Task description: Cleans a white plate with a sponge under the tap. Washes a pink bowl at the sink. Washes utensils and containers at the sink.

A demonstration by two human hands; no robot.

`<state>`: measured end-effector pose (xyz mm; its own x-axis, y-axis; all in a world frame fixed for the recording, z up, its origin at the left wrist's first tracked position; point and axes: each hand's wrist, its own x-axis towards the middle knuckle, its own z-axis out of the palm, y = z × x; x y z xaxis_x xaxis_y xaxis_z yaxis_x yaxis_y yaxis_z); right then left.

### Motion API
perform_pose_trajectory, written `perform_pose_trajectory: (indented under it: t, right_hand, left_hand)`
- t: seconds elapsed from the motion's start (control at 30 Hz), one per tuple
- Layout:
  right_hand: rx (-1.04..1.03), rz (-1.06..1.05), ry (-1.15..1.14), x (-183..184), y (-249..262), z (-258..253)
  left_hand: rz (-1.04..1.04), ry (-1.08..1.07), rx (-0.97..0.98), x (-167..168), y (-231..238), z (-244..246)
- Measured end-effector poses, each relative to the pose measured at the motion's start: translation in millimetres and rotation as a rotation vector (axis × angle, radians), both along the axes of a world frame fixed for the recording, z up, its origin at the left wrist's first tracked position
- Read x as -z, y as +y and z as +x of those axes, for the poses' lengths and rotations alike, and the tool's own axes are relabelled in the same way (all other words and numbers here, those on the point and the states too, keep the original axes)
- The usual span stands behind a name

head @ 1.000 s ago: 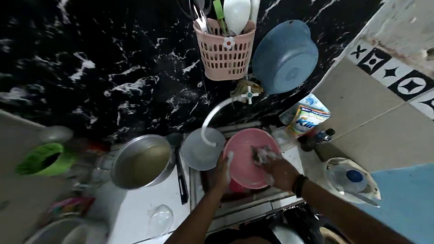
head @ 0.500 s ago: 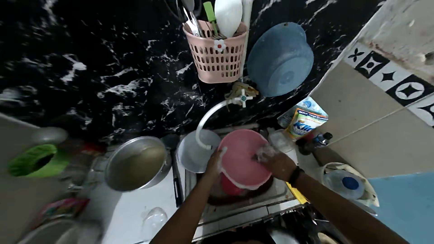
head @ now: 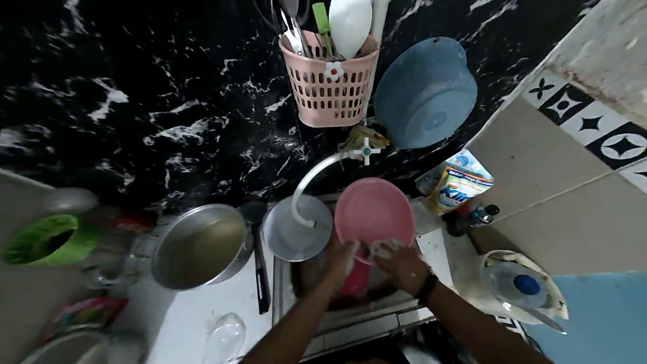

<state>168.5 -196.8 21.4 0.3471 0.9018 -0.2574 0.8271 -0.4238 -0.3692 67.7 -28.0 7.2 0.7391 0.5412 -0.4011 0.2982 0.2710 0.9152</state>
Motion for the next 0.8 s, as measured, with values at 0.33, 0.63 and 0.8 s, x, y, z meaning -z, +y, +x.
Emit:
perform_pose_trajectory:
  t: [0.33, 0.63, 0.8]
  right_hand:
    - [0.073, 0.005, 0.045, 22.9, -10.6, 4.4]
    - [0.025, -0.002, -0.109, 32.5, -28.6, 18.7]
    - [0.013, 0.196, -0.083, 40.8, -34.0, -32.9]
  left_hand:
    - [-0.052, 0.031, 0.065, 16.8, -13.0, 2.3]
    - [0.080, 0.175, 0.221, -9.7, 0.4, -5.0]
    - [-0.061, 0.310, 0.267, 14.4, 2.3, -33.8]
